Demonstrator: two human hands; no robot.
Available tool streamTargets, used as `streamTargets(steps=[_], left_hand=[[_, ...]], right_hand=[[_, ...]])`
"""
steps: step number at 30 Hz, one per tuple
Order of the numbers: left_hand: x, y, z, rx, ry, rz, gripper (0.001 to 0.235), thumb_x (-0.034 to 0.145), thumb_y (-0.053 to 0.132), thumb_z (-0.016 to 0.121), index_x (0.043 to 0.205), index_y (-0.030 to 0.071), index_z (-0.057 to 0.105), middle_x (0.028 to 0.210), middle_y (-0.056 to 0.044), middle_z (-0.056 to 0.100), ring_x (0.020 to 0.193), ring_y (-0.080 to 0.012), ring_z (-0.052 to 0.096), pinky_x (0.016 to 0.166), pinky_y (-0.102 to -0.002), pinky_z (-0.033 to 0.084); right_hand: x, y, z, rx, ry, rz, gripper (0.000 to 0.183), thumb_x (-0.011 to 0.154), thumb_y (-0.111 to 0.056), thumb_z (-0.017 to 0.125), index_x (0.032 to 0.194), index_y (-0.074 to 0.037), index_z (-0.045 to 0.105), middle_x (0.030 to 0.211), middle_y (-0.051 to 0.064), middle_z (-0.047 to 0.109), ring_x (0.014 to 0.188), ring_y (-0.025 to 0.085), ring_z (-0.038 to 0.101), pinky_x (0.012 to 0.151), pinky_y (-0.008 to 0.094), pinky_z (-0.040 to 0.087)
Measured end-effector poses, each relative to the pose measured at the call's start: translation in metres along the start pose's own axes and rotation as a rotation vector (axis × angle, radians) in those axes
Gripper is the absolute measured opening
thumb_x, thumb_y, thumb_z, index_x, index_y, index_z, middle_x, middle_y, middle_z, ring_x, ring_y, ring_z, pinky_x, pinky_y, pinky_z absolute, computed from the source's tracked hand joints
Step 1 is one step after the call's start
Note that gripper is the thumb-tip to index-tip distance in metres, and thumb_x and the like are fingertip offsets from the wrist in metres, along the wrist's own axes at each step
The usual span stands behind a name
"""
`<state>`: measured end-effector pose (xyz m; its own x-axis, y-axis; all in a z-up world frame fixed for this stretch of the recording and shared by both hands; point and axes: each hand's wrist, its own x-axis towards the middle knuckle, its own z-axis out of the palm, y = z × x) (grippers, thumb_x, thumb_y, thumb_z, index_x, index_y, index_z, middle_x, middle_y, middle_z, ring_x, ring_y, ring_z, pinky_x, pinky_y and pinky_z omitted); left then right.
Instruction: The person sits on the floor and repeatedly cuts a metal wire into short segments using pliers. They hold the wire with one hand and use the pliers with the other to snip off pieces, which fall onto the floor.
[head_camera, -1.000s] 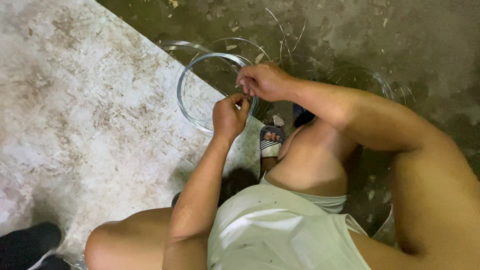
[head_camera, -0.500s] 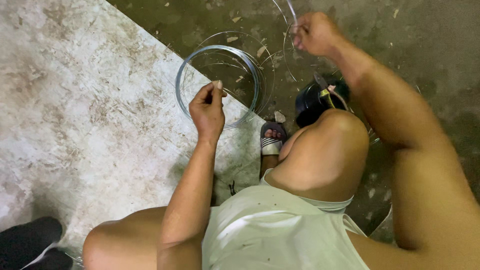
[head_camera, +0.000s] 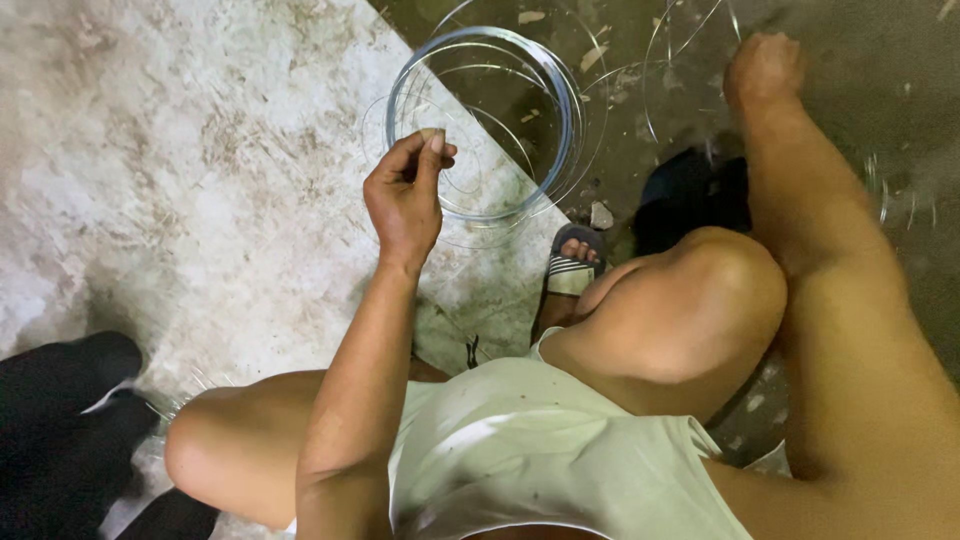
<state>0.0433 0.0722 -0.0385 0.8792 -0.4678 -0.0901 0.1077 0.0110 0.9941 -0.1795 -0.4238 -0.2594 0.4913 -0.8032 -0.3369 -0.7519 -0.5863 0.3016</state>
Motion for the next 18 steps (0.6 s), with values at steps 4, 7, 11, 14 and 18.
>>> streamTargets(steps=[4,7,11,14,18], left_hand=[[0.005,-0.002,0.001,-0.023,0.009,-0.002,0.02,0.103,0.011,0.069,0.115,-0.004,0.072,0.096,-0.01,0.076,0.088,-0.0135,0.072,0.084,-0.029,0.061],[0.012,-0.005,-0.002,-0.017,0.045,0.032,0.017,0.105,0.01,0.069,0.112,-0.005,0.074,0.096,-0.01,0.077,0.089,-0.014,0.072,0.086,-0.03,0.062],[0.03,-0.005,-0.006,-0.088,0.08,0.08,0.018,0.105,0.012,0.069,0.114,-0.004,0.072,0.098,-0.011,0.077,0.091,-0.0156,0.074,0.088,-0.032,0.062],[0.041,-0.003,-0.008,-0.158,0.109,0.065,0.019,0.105,0.013,0.068,0.116,-0.003,0.072,0.097,-0.011,0.077,0.091,-0.0157,0.074,0.088,-0.031,0.06],[0.048,0.003,-0.015,-0.277,0.098,0.084,0.016,0.107,0.013,0.068,0.108,-0.003,0.071,0.094,-0.009,0.075,0.089,-0.0149,0.07,0.086,-0.029,0.055]], right_hand=[[-0.009,-0.02,-0.005,0.077,0.002,-0.066,0.026,0.103,-0.016,0.059,0.102,0.006,0.073,0.092,0.028,0.073,0.076,0.036,0.073,0.054,0.044,0.059],[-0.037,-0.044,-0.035,0.027,0.318,-0.289,0.021,0.102,-0.017,0.062,0.106,-0.002,0.076,0.096,0.021,0.075,0.085,0.035,0.073,0.07,0.044,0.059],[-0.111,-0.074,-0.081,0.202,-0.046,-0.549,0.023,0.1,-0.02,0.063,0.112,-0.004,0.075,0.099,0.013,0.077,0.084,0.028,0.076,0.071,0.04,0.06],[-0.159,-0.087,-0.105,0.546,-0.761,-0.587,0.028,0.099,-0.021,0.063,0.119,-0.006,0.075,0.103,0.007,0.079,0.085,0.024,0.079,0.073,0.039,0.062],[-0.197,-0.106,-0.078,0.774,-0.914,-0.549,0.026,0.098,-0.019,0.065,0.118,-0.007,0.075,0.096,0.007,0.079,0.082,0.018,0.076,0.073,0.033,0.062]])
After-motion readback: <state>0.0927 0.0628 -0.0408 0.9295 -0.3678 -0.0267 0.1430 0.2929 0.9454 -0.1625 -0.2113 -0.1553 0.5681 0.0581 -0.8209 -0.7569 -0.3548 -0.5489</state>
